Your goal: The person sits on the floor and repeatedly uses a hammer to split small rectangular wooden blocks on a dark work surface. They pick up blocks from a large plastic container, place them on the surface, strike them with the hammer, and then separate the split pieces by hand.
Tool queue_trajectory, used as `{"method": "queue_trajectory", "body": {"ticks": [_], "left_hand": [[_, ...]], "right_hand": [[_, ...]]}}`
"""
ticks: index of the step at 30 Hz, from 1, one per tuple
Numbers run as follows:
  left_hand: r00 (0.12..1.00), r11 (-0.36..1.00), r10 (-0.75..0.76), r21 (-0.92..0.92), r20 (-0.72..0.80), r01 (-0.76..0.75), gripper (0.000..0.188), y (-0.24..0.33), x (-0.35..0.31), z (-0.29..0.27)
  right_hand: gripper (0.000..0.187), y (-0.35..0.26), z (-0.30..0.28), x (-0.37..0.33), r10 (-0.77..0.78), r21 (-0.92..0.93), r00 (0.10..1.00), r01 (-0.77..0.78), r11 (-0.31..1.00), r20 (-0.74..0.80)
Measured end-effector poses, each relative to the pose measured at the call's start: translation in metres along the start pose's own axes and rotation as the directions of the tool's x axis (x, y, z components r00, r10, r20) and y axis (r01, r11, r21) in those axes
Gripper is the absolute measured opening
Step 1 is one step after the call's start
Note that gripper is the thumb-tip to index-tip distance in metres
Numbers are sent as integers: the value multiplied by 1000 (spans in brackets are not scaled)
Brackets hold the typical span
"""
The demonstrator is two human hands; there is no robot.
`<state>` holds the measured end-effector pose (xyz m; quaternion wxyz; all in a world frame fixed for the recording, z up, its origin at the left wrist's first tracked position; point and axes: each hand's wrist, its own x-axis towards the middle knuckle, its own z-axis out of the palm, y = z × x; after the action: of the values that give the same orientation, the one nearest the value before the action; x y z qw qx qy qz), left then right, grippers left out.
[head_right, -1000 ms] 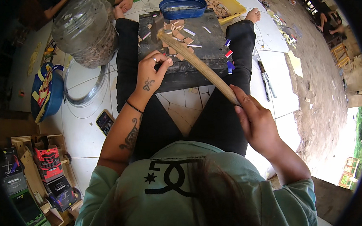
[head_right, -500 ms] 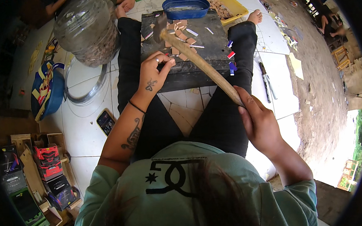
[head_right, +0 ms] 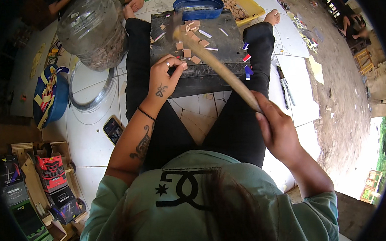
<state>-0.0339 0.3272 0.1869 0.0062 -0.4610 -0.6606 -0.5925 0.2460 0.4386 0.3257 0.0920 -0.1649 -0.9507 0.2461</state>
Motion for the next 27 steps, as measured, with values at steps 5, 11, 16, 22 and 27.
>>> {"method": "queue_trajectory", "body": {"ticks": [5,11,16,22,27], "left_hand": [[1000,1000,-18,8,13,18,8,2,1,-1],[1000,1000,4,30,-2,-4,8,0,1,0],[999,996,52,71,-12,-51,9,-1,-2,2],[999,999,-46,1,-26,46,13,4,1,-2],[976,961,-211,-171,46,216,11,20,5,-3]], "right_hand": [[43,1,0,1,96,73,995,-97,993,18],[42,12,-2,4,175,76,973,-188,979,149],[44,54,11,29,47,-95,979,-67,993,-198],[47,103,55,70,175,-269,946,-250,930,-274],[45,89,58,86,89,-256,943,-177,950,-322]]}}
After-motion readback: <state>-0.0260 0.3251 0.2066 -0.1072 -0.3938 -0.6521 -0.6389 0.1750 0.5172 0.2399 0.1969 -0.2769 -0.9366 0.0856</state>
